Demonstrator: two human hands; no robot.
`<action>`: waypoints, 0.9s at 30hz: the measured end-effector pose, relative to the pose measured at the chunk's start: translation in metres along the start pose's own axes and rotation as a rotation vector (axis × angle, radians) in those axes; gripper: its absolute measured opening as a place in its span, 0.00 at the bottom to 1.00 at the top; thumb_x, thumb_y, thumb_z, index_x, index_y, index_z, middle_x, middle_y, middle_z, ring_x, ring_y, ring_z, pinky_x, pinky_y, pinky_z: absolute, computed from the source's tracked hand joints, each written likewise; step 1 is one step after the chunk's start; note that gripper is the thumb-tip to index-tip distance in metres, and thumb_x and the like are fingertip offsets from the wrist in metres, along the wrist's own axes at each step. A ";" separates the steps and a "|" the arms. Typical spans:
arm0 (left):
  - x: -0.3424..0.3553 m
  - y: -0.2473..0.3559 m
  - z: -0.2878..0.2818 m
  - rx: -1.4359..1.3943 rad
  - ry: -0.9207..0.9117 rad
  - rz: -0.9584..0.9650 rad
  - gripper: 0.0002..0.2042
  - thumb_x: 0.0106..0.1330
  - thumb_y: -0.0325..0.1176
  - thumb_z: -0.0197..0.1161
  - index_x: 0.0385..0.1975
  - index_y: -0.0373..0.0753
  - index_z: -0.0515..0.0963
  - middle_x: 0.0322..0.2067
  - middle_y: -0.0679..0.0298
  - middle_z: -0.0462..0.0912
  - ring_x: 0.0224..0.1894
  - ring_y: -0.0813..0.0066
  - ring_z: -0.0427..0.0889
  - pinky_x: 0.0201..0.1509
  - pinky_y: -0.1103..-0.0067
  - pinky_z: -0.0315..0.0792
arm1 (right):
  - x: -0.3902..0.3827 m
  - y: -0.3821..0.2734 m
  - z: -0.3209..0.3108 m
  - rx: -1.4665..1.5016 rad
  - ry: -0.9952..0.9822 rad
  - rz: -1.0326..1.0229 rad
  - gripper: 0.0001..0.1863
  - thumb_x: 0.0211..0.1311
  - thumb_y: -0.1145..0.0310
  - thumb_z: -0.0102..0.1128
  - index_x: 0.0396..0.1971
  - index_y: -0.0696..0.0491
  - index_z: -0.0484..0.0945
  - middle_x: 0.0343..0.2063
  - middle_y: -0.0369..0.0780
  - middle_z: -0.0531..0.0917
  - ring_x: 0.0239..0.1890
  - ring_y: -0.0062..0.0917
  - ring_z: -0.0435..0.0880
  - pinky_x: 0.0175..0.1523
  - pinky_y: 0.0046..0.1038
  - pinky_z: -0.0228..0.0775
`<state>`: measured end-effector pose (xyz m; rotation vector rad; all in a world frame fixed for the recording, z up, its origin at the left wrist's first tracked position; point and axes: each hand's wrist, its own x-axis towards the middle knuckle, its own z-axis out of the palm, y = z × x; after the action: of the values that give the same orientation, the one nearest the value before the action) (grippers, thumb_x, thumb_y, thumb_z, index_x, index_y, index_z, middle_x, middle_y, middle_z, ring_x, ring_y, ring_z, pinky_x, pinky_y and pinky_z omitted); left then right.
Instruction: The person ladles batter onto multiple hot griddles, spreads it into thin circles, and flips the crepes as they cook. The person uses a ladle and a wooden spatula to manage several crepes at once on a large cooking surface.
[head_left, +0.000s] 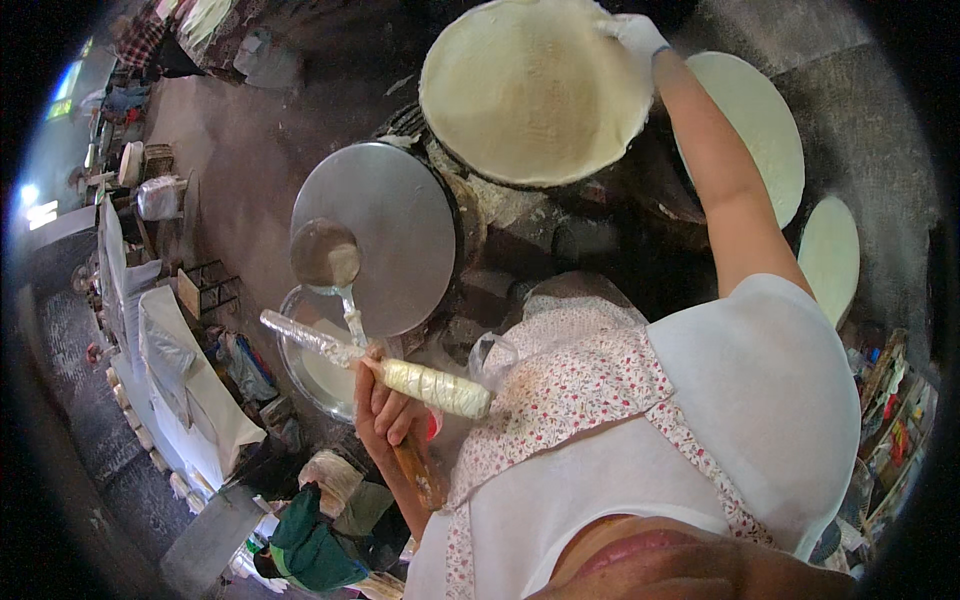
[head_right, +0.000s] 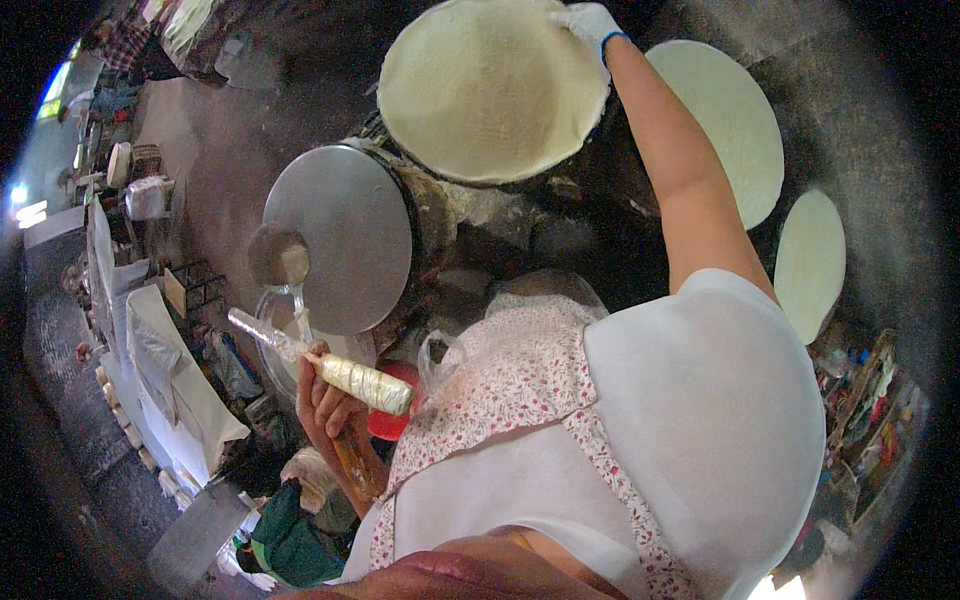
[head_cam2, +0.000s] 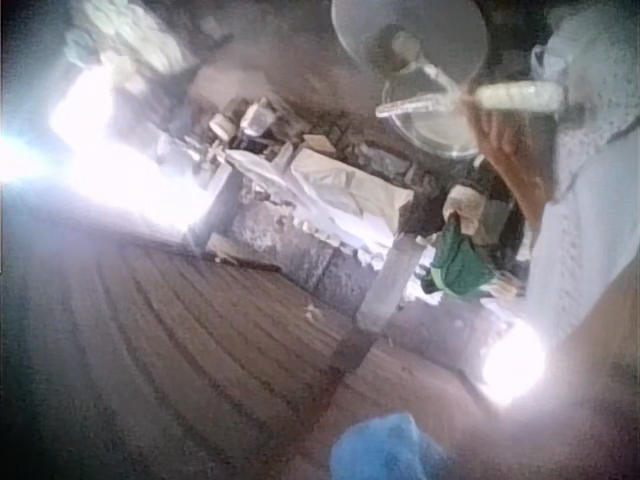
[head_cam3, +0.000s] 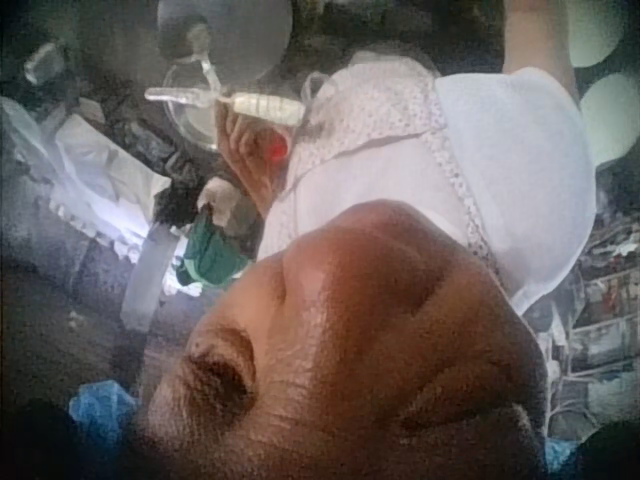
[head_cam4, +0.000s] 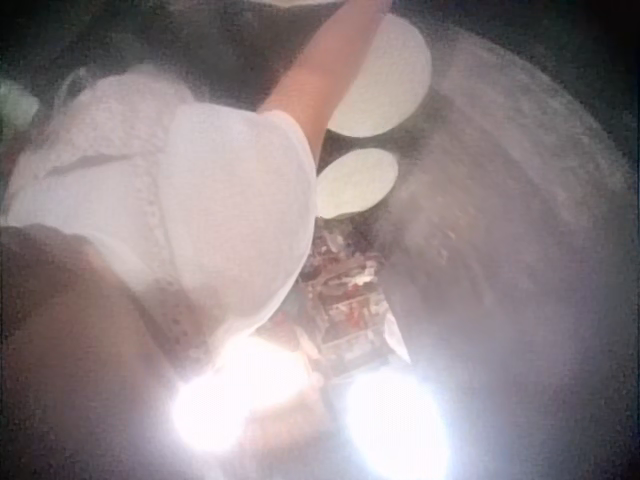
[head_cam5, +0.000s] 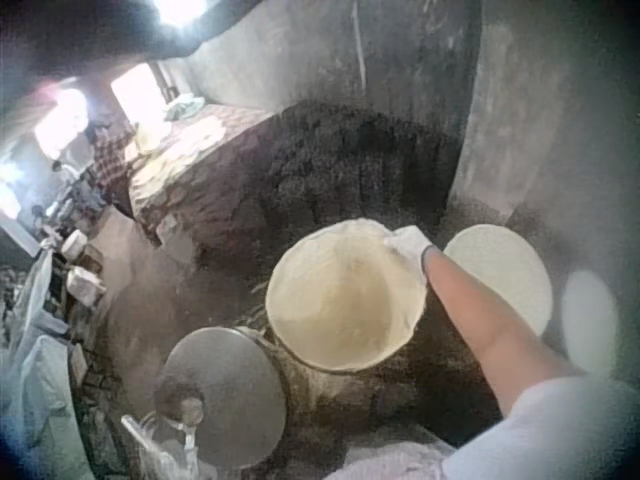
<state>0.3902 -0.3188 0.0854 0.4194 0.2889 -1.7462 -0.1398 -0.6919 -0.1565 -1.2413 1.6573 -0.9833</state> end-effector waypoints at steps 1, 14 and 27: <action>0.001 0.002 0.001 0.016 -0.014 -0.015 0.17 0.86 0.40 0.42 0.57 0.30 0.64 0.18 0.71 0.62 0.10 0.86 0.66 0.08 0.86 0.69 | -0.014 -0.018 0.003 0.091 0.032 -0.005 0.12 0.67 0.62 0.71 0.43 0.53 0.87 0.35 0.37 0.89 0.35 0.26 0.87 0.43 0.32 0.79; 0.009 0.072 -0.011 0.389 -0.027 -0.581 0.14 0.86 0.37 0.43 0.57 0.32 0.67 0.20 0.74 0.60 0.12 0.88 0.61 0.10 0.86 0.63 | -0.570 -0.106 -0.025 0.607 0.944 -0.022 0.28 0.63 0.54 0.74 0.56 0.57 0.83 0.50 0.41 0.87 0.50 0.27 0.87 0.55 0.33 0.79; 0.012 0.043 0.011 0.591 0.077 -1.302 0.13 0.85 0.37 0.44 0.57 0.34 0.67 0.16 0.76 0.58 0.10 0.87 0.59 0.09 0.86 0.60 | -1.173 -0.166 0.196 -0.319 1.985 0.868 0.17 0.73 0.63 0.63 0.53 0.57 0.86 0.44 0.38 0.91 0.38 0.24 0.90 0.42 0.24 0.80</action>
<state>0.4289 -0.3432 0.0916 0.8250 0.0633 -3.1190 0.3004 0.3931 0.1111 1.0238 3.2828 -1.3244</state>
